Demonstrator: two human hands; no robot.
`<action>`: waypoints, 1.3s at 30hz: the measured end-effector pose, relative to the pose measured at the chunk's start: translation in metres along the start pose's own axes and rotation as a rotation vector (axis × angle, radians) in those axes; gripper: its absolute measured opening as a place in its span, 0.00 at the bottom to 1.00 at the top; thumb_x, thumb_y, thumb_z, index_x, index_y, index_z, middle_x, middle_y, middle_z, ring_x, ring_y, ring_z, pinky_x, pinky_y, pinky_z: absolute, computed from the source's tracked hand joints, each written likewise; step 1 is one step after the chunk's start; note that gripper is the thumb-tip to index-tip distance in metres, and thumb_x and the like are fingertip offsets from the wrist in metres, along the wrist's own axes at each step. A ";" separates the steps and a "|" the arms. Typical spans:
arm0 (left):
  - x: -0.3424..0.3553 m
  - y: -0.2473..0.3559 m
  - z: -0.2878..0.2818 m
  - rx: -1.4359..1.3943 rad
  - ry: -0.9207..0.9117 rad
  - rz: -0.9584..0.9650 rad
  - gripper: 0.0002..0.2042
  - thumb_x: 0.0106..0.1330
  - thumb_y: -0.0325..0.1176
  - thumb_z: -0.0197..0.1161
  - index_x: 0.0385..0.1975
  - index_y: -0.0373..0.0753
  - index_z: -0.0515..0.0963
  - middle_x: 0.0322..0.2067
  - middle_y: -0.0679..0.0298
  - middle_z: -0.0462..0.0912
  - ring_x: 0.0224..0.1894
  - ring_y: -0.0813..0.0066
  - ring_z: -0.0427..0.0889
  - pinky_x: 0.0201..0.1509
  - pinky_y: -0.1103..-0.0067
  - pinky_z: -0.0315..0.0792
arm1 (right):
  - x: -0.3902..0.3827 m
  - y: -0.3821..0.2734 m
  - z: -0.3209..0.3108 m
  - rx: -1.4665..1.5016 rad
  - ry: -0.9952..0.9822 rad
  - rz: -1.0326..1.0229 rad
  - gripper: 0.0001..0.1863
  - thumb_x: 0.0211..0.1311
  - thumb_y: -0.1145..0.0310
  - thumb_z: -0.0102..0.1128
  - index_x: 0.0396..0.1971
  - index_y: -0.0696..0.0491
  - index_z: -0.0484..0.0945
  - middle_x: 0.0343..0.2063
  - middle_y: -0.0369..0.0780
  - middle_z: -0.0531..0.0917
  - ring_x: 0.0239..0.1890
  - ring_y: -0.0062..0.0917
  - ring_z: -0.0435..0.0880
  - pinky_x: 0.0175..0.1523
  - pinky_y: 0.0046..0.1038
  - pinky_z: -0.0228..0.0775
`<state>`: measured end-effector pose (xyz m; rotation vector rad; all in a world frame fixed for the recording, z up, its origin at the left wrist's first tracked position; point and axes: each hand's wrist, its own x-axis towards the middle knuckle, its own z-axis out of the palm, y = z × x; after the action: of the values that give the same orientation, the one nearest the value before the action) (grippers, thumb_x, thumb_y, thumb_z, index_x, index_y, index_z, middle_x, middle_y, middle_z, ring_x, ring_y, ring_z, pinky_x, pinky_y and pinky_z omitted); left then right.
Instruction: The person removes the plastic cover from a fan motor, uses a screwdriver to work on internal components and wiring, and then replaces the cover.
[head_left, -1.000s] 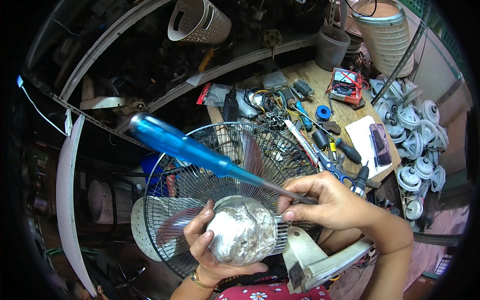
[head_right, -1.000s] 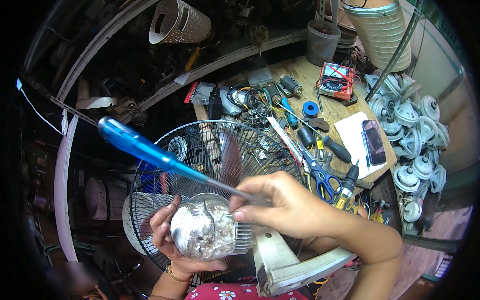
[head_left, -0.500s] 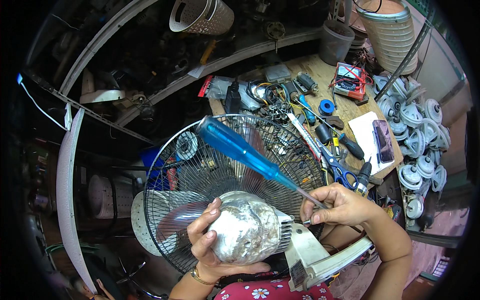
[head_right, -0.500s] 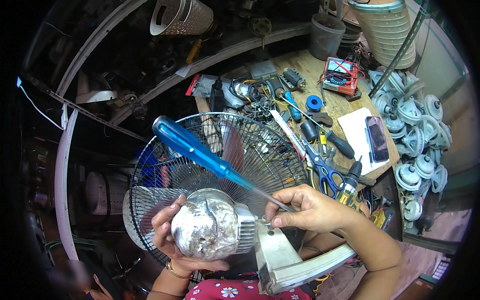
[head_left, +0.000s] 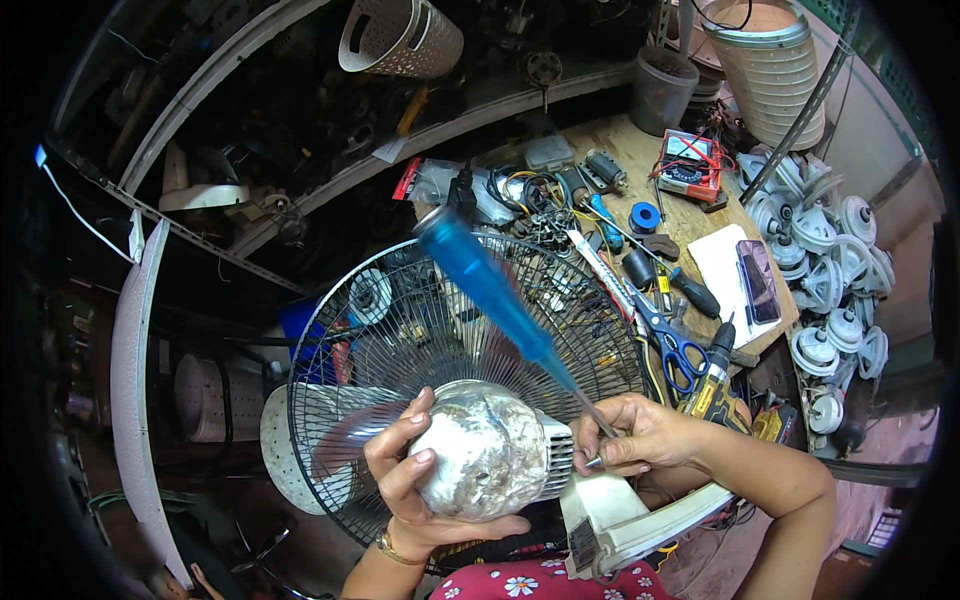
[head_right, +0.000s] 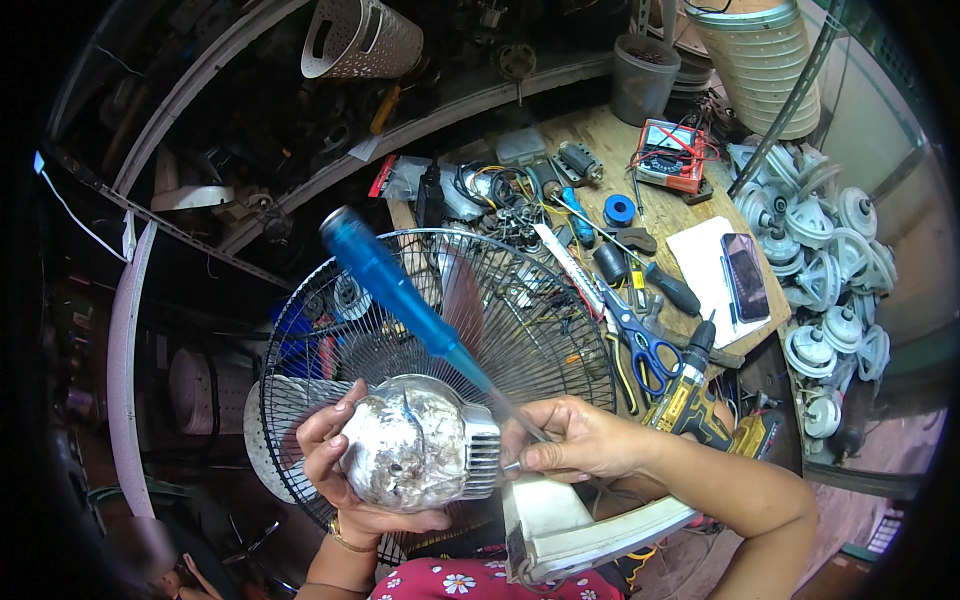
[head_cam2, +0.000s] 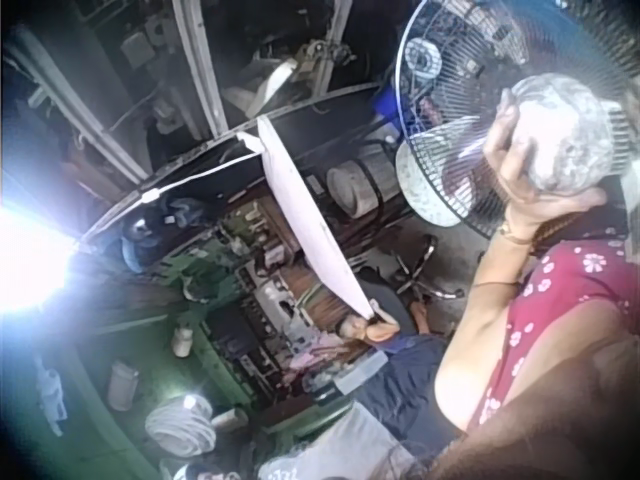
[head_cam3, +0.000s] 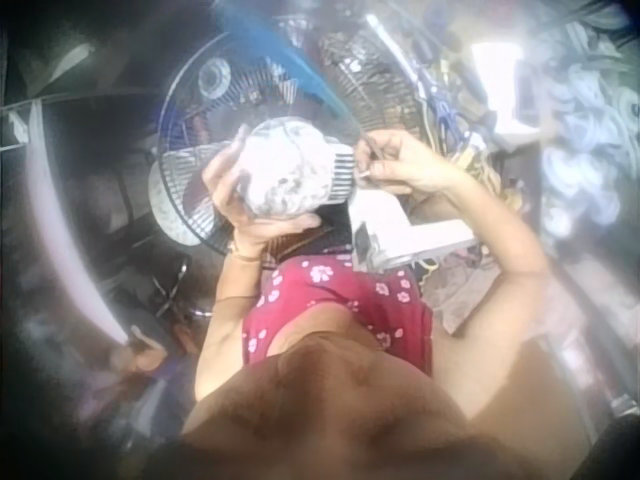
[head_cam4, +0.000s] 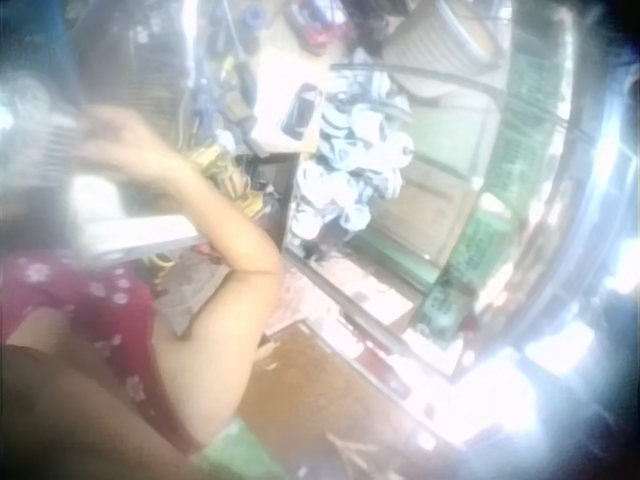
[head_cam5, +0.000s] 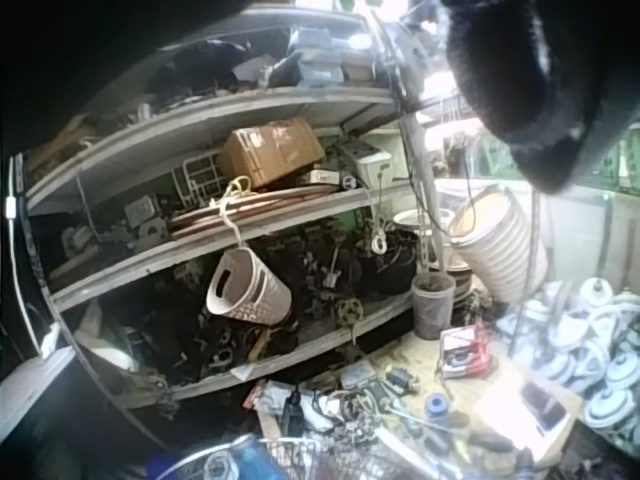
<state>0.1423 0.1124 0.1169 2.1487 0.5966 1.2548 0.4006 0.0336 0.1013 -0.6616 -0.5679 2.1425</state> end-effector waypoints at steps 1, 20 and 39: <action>0.000 0.000 -0.002 0.015 -0.013 -0.004 0.51 0.30 0.57 0.81 0.57 0.49 0.60 0.53 0.56 0.60 0.59 0.54 0.67 0.65 0.52 0.65 | 0.001 0.002 0.002 0.004 0.013 -0.032 0.15 0.60 0.62 0.66 0.39 0.56 0.76 0.35 0.37 0.81 0.18 0.09 0.64 0.20 0.13 0.53; -0.001 -0.121 -0.156 0.200 -0.047 -0.904 0.34 0.66 0.53 0.57 0.63 0.32 0.64 0.54 0.51 0.75 0.56 0.64 0.72 0.61 0.74 0.63 | 0.008 0.008 -0.001 0.106 -0.101 -0.086 0.11 0.64 0.64 0.60 0.41 0.54 0.74 0.38 0.43 0.80 0.16 0.11 0.63 0.17 0.12 0.52; -0.046 0.016 -0.129 0.938 -0.115 -0.343 0.38 0.59 0.47 0.63 0.65 0.33 0.59 0.65 0.45 0.59 0.67 0.47 0.57 0.69 0.60 0.52 | -0.039 0.051 0.005 -0.017 -0.223 -0.039 0.15 0.62 0.60 0.63 0.39 0.56 0.73 0.35 0.38 0.77 0.16 0.09 0.59 0.16 0.13 0.49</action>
<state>0.0090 0.1041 0.1492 2.6200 1.6654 0.6991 0.3895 -0.0277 0.0852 -0.4190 -0.7133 2.1909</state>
